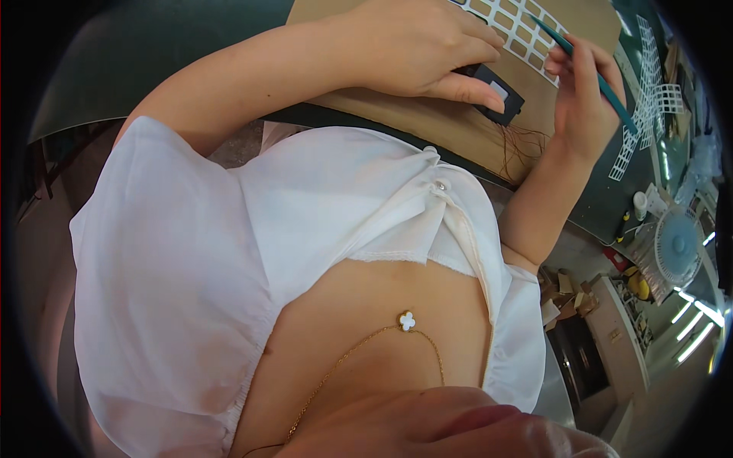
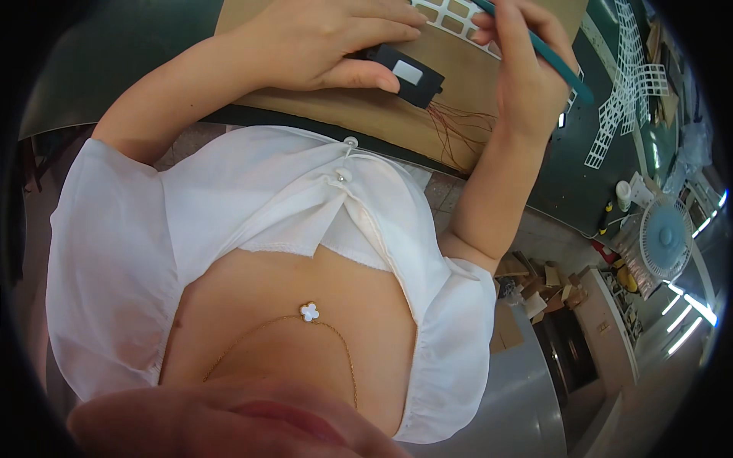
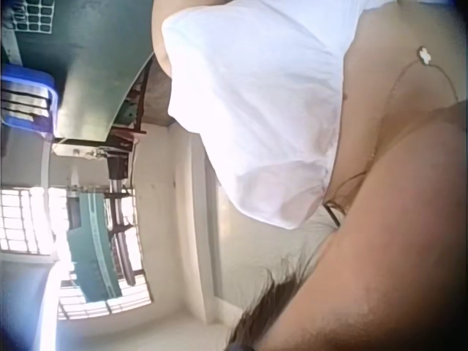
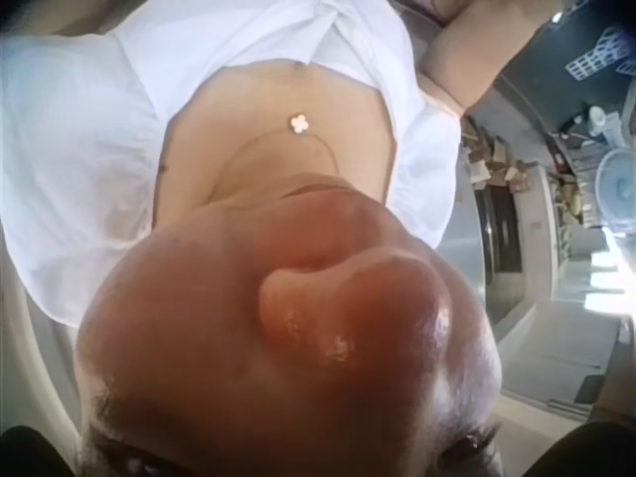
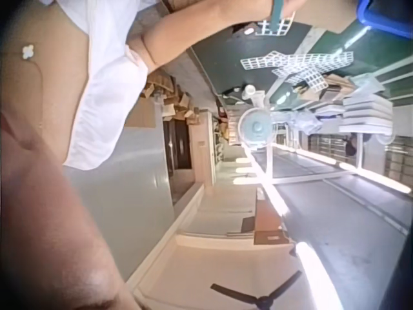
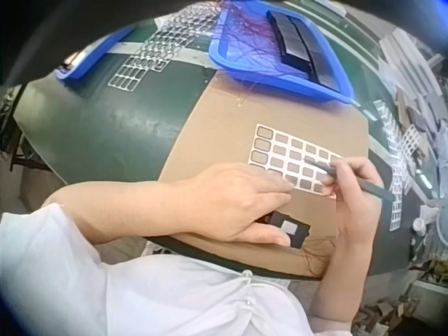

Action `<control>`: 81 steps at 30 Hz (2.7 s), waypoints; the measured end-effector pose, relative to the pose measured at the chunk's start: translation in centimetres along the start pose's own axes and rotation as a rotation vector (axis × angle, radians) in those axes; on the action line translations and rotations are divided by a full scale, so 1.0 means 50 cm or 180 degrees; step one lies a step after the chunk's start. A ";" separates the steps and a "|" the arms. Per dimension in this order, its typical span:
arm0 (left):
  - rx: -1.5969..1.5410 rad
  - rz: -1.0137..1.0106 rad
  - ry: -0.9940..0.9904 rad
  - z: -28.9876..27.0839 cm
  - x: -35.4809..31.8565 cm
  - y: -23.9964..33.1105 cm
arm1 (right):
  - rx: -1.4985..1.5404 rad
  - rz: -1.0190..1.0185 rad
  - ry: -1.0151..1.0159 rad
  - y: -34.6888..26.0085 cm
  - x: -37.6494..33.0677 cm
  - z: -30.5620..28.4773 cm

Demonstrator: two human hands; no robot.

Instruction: The worker uses a testing probe and a stylus to inspect or mark small components on a grid sheet at a factory workstation.

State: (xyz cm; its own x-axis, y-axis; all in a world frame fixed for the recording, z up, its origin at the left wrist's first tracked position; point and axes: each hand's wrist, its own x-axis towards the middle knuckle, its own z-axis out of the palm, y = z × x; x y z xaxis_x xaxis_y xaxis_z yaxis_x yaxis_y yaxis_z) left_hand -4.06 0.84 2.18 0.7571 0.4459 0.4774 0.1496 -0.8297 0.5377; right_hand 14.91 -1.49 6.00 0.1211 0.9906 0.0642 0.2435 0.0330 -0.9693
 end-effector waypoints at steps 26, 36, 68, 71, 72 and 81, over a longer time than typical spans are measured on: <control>0.0118 -0.0351 -0.0419 0.013 -0.003 0.009 | 0.0335 0.0082 0.0035 0.098 0.019 0.011; 0.0245 -0.0309 -0.0277 0.020 -0.001 0.009 | 0.0411 0.0212 0.0072 0.083 0.012 0.015; -0.1278 -0.0485 -0.0025 0.020 -0.032 0.014 | 0.1895 -0.0699 -0.0853 0.045 -0.071 -0.066; -0.1042 -0.0340 -0.0166 0.027 -0.016 0.019 | 0.1867 -0.0784 -0.0889 0.062 -0.102 -0.059; -0.1132 -0.0423 -0.0151 0.030 -0.008 0.021 | 0.1915 -0.0711 -0.0745 0.071 -0.111 -0.061; -0.1382 -0.0215 0.0365 0.075 0.013 0.013 | 0.1994 -0.0352 -0.0465 0.101 -0.120 -0.083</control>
State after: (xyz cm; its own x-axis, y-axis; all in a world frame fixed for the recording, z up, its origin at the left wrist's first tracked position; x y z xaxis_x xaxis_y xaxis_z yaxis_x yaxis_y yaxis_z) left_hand -1.10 -0.69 0.24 0.6758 0.5489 0.4919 -0.1028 -0.5907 0.8003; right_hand 19.39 -7.80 1.72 -0.0152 0.9833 0.1813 -0.3654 0.1633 -0.9164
